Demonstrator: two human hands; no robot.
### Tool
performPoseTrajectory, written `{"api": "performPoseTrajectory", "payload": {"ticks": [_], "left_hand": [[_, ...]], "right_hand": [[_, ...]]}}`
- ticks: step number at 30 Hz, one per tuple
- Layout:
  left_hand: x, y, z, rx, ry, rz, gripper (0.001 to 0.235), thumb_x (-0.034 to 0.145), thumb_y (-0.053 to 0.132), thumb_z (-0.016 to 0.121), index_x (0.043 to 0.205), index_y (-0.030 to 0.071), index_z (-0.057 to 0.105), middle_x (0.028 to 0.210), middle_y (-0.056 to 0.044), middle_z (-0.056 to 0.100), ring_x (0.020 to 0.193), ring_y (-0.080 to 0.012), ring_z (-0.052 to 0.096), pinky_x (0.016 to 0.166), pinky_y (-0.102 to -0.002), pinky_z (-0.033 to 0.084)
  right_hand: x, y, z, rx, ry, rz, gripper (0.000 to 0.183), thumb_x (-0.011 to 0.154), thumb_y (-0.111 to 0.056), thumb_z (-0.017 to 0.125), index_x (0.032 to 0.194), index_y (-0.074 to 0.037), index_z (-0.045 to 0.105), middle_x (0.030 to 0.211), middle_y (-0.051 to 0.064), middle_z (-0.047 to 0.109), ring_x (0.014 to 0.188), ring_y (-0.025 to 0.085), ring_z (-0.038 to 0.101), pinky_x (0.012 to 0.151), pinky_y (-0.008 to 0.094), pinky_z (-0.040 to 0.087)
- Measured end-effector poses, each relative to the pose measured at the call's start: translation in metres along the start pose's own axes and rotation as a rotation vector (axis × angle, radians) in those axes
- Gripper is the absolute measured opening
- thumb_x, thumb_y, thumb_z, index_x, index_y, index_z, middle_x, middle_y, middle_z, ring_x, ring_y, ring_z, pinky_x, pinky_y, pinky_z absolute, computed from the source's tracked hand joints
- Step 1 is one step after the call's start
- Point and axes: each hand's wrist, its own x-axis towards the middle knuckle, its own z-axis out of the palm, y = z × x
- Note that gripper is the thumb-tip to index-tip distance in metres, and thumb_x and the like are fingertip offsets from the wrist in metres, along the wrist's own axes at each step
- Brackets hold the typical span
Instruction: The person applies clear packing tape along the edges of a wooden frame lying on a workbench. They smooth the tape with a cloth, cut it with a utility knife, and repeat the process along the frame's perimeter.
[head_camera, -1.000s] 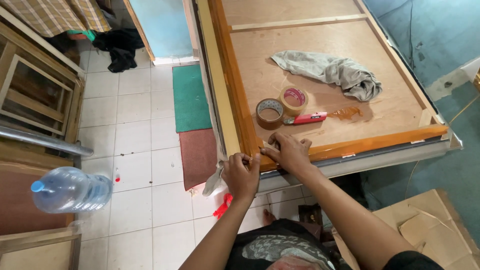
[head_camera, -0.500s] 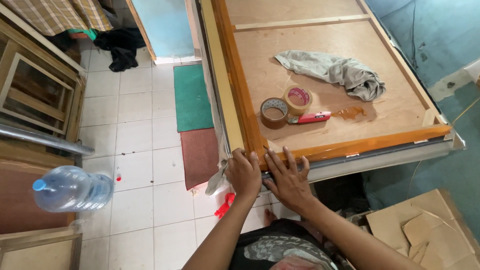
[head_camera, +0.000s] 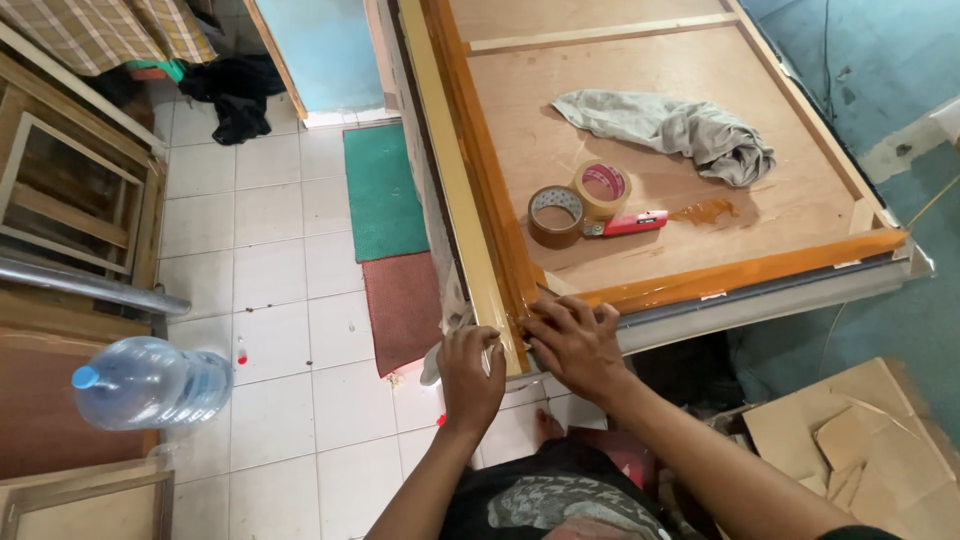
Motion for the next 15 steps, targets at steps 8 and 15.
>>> {"api": "performPoseTrajectory", "payload": {"ticks": [8, 15], "left_hand": [[0.006, -0.009, 0.009, 0.003, -0.042, -0.011, 0.014, 0.073, 0.025, 0.062, 0.086, 0.023, 0.059, 0.089, 0.003, 0.049, 0.095, -0.0242, 0.048, 0.079, -0.039, 0.039], [0.016, -0.008, 0.027, -0.103, -0.149, -0.265, 0.016, 0.068, 0.034, 0.069, 0.078, 0.022, 0.065, 0.104, 0.002, 0.048, 0.109, -0.0321, 0.037, 0.091, -0.049, 0.032]], "right_hand": [[0.005, 0.010, 0.028, 0.213, -0.049, 0.287, 0.014, 0.081, -0.039, 0.056, 0.087, -0.030, 0.064, 0.092, -0.015, 0.057, 0.086, 0.009, 0.050, 0.072, 0.030, 0.026], [0.011, 0.007, 0.005, 0.216, -0.038, 0.240, 0.011, 0.076, -0.032, 0.062, 0.087, -0.030, 0.064, 0.089, -0.016, 0.061, 0.085, 0.007, 0.053, 0.073, 0.028, 0.026]]}}
